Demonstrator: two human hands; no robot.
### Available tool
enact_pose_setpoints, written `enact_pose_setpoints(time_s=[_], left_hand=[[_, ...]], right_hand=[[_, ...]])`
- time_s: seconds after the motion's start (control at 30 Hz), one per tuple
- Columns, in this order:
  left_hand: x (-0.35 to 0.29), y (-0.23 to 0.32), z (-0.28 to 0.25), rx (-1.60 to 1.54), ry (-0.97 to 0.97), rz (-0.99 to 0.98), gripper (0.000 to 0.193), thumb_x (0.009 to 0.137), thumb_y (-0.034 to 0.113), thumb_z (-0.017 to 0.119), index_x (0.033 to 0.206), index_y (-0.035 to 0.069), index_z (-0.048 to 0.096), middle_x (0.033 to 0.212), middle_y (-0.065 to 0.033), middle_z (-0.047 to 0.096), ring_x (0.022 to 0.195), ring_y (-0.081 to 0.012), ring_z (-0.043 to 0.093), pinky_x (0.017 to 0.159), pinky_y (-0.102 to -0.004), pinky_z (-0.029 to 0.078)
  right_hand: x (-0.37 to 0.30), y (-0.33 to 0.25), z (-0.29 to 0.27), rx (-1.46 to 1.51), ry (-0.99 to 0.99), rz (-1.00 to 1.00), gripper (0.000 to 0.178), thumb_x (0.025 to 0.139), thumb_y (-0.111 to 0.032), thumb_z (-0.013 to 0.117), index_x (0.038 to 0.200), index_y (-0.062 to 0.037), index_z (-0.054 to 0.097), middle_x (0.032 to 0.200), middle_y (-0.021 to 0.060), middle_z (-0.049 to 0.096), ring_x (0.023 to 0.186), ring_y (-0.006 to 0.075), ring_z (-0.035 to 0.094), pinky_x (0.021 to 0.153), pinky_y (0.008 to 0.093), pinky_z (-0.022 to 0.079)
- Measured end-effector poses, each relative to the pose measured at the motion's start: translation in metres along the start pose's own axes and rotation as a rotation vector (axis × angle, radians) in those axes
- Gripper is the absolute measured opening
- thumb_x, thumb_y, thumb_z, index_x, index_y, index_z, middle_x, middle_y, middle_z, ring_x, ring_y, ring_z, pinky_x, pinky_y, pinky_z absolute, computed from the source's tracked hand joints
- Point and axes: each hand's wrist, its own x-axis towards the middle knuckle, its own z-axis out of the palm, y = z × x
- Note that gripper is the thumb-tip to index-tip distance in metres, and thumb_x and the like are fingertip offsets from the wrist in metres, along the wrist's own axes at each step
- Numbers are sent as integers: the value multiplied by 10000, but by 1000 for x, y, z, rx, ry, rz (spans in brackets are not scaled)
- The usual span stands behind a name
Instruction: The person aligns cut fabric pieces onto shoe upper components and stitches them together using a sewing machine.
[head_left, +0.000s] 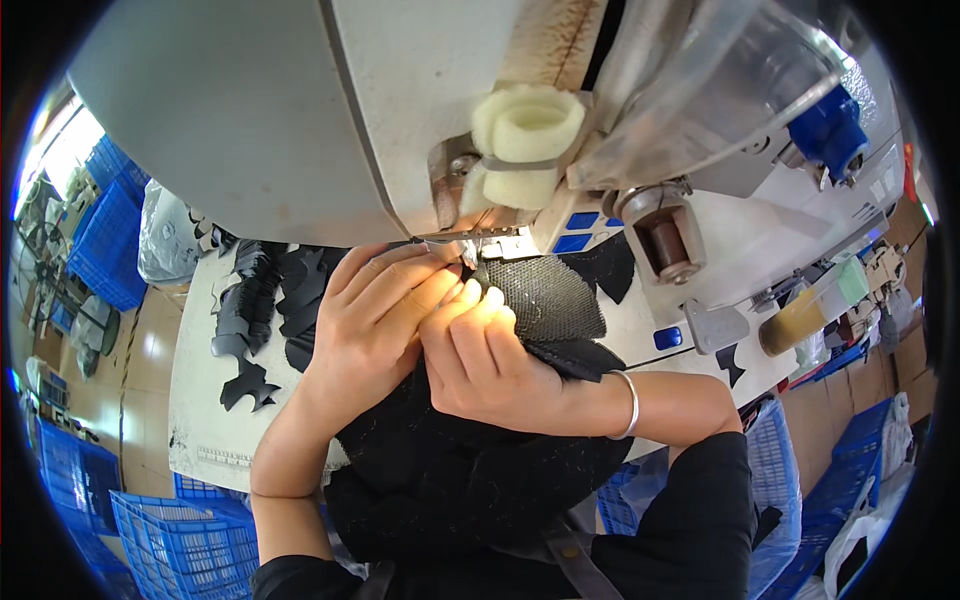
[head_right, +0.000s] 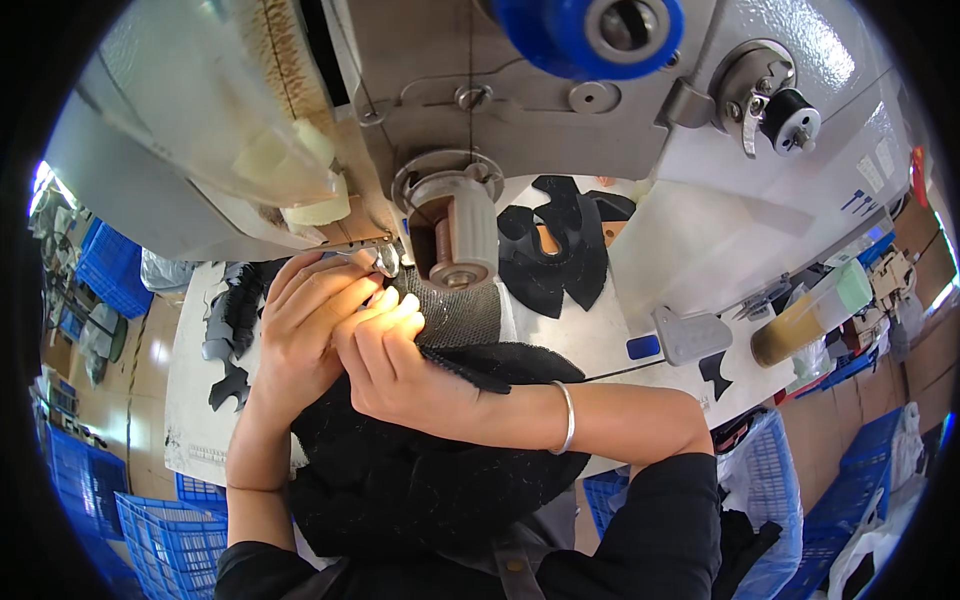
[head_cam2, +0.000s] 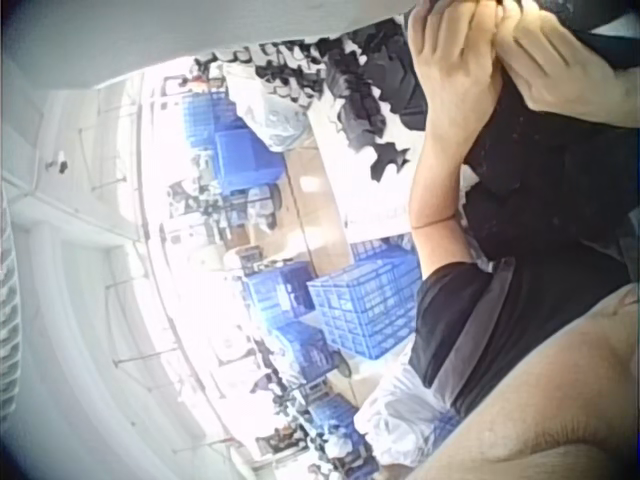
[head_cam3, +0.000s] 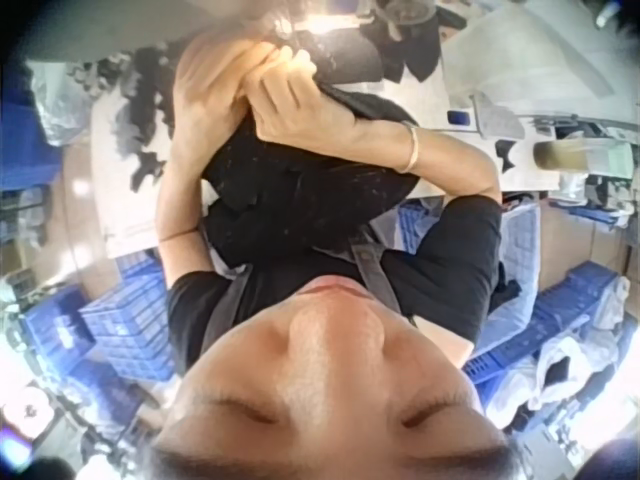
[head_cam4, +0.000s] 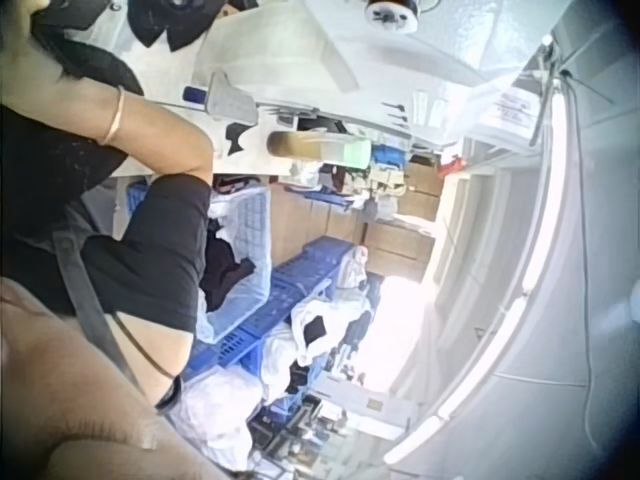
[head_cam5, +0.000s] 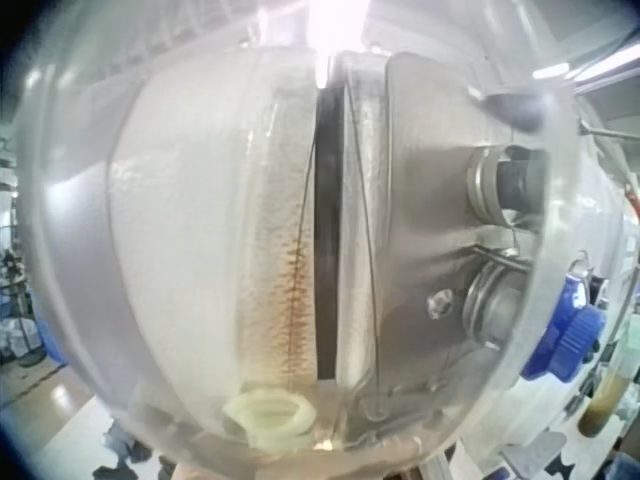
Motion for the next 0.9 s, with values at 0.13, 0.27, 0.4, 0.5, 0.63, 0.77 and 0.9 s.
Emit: enact_pose_setpoints(time_s=[0.13, 0.27, 0.4, 0.5, 0.63, 0.77, 0.9], left_hand=[[1, -2, 3, 73, 38, 26, 280, 671, 55, 696, 949, 20, 684, 996, -71, 663, 968, -241, 649, 823, -385, 514], [0, 5, 11, 351, 137, 110, 253, 697, 101, 672, 937, 29, 708, 977, -88, 658, 981, -273, 629, 854, -403, 522], [-2, -3, 5, 39, 88, 161, 299, 688, 34, 668, 982, -25, 665, 975, -126, 645, 907, -285, 654, 795, -397, 563], [4, -2, 12, -68, 115, 187, 315, 672, 29, 666, 977, -48, 652, 929, -127, 630, 877, -285, 655, 788, -395, 567], [2, -7, 17, -98, 81, 194, 386, 631, 4, 679, 1015, -34, 663, 901, -102, 593, 878, -280, 635, 787, -391, 544], [3, -6, 15, -94, 36, 169, 420, 616, -22, 685, 1036, -8, 673, 933, -93, 589, 924, -284, 626, 803, -387, 525], [-1, -12, 15, -153, 66, 132, 429, 582, -59, 694, 1003, 25, 690, 919, -77, 603, 905, -278, 651, 777, -364, 551]], right_hand=[[-2, -6, -5, -29, -33, 67, 262, 752, -162, 570, 840, 58, 682, 918, 180, 632, 802, 314, 631, 715, 343, 532], [-10, 12, -30, 569, -68, 165, 323, 763, -104, 572, 1033, 41, 674, 1091, 230, 606, 874, 386, 655, 751, 373, 558], [-18, 103, -36, 1547, -427, 274, 685, 656, -16, 653, 1324, 7, 508, 1287, 216, 527, 1118, 366, 568, 928, 416, 474], [-36, 124, -28, 1356, -429, 109, 581, 676, 15, 648, 1249, -39, 565, 1167, 129, 584, 1062, 312, 585, 908, 395, 464], [-18, 68, -29, 677, 25, 43, 257, 693, -41, 730, 942, -47, 666, 910, 32, 602, 818, 160, 602, 754, 353, 484], [-22, 63, -23, 719, 137, 106, 59, 727, -32, 724, 733, -22, 666, 821, 29, 623, 732, 157, 608, 742, 344, 478], [-25, 52, -18, 746, 226, 177, 60, 719, -30, 726, 736, -22, 669, 804, 30, 635, 707, 142, 609, 747, 343, 472]])
